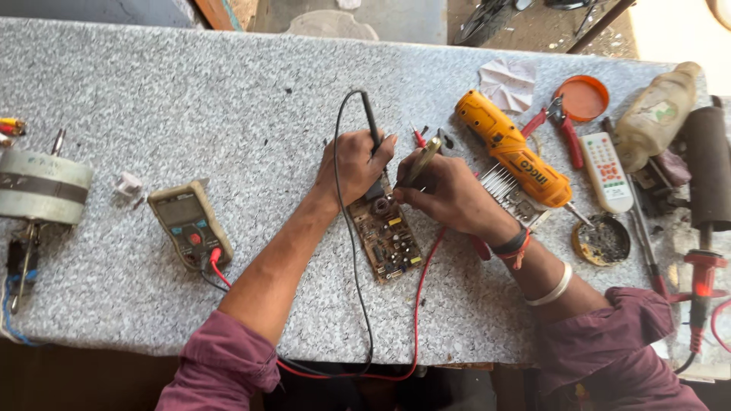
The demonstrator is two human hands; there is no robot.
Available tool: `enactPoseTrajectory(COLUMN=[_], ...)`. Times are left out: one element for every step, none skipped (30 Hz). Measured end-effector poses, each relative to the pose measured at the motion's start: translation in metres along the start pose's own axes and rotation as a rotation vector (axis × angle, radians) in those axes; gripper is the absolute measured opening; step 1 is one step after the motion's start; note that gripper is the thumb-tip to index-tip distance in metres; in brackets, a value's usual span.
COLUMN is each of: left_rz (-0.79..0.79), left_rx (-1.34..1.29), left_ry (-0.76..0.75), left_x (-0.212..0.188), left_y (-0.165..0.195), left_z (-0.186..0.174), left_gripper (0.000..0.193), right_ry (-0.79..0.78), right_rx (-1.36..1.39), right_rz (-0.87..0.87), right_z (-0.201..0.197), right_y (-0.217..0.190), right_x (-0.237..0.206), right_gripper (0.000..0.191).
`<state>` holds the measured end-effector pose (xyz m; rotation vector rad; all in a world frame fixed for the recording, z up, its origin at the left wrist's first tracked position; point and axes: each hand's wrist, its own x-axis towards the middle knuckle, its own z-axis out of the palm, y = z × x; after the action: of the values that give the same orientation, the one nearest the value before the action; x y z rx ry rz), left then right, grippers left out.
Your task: The person uses multimeter probes to test points on a green circuit board. They flip the board over and continue testing the component side. The person works at a table with various tools and equipment visible.
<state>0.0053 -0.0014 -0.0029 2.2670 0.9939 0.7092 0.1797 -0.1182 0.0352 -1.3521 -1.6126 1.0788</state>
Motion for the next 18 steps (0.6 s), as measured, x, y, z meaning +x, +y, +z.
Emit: enactPoseTrajectory(left_rz=[0.001,0.001,-0.001,0.009,0.014,0.019,0.001,-0.013,-0.028,-0.019,-0.012,-0.004,-0.004,-0.005,-0.010,-0.002,0.009,0.021], left_rx=[0.009,0.019,0.027,0.020,0.010,0.001,0.003,0.004,0.006,0.015,0.025,0.035,0.033,0.033,0.032,0.028,0.024,0.021], left_ry=[0.003,0.008,0.011,0.008,0.004,0.001,-0.006,-0.013,-0.021,-0.017,-0.013,-0.010,-0.017,-0.022,-0.031,-0.028,-0.023,-0.016], left_x=[0.000,0.000,0.000,0.001,0.001,0.000,0.000,0.001,0.001,0.001,0.001,0.001,0.002,0.001,0.001,0.000,0.000,0.000], left_y=[0.000,-0.001,-0.002,-0.003,-0.003,-0.004,-0.005,-0.006,-0.006,-0.007,-0.008,-0.008,-0.008,-0.009,-0.010,-0.010,-0.011,-0.012], left_z=[0.001,0.000,0.001,0.000,0.001,0.001,0.001,0.001,0.001,0.001,0.001,0.001,0.002,0.002,0.002,0.002,0.003,0.003], left_gripper=[0.045,0.046,0.046,0.046,0.045,0.045,0.046,0.047,0.048,0.048,0.049,0.049,0.050,0.051,0.051,0.051,0.051,0.051], right_ry=[0.001,0.001,-0.001,0.005,0.006,0.008,0.008,0.011,0.015,0.006,-0.003,-0.011,-0.006,-0.002,0.000,-0.003,-0.003,-0.004], right_rx=[-0.004,-0.008,-0.010,-0.010,-0.008,-0.006,-0.030,-0.055,-0.080,-0.097,-0.113,-0.129,-0.114,-0.100,-0.082,-0.071,-0.064,-0.058], right_rz=[-0.007,-0.015,-0.019,-0.007,0.009,0.024,0.005,-0.016,-0.036,-0.019,-0.004,0.012,-0.017,-0.049,-0.077,-0.069,-0.064,-0.061], right_z=[0.000,0.001,0.001,0.001,0.001,0.002,0.002,0.002,0.001,0.001,0.001,0.001,0.000,0.001,0.001,0.002,0.002,0.002], right_y=[0.001,0.001,0.002,0.002,0.002,0.002,0.002,0.002,0.002,0.002,0.001,0.001,0.001,0.000,0.000,-0.001,0.000,-0.001], right_x=[0.000,0.000,0.000,0.001,0.000,0.001,0.001,0.002,0.002,0.002,0.003,0.003,0.003,0.003,0.003,0.002,0.002,0.002], right_gripper=[0.022,0.021,0.020,0.021,0.022,0.023,0.023,0.022,0.022,0.022,0.023,0.023,0.023,0.023,0.023,0.024,0.024,0.024])
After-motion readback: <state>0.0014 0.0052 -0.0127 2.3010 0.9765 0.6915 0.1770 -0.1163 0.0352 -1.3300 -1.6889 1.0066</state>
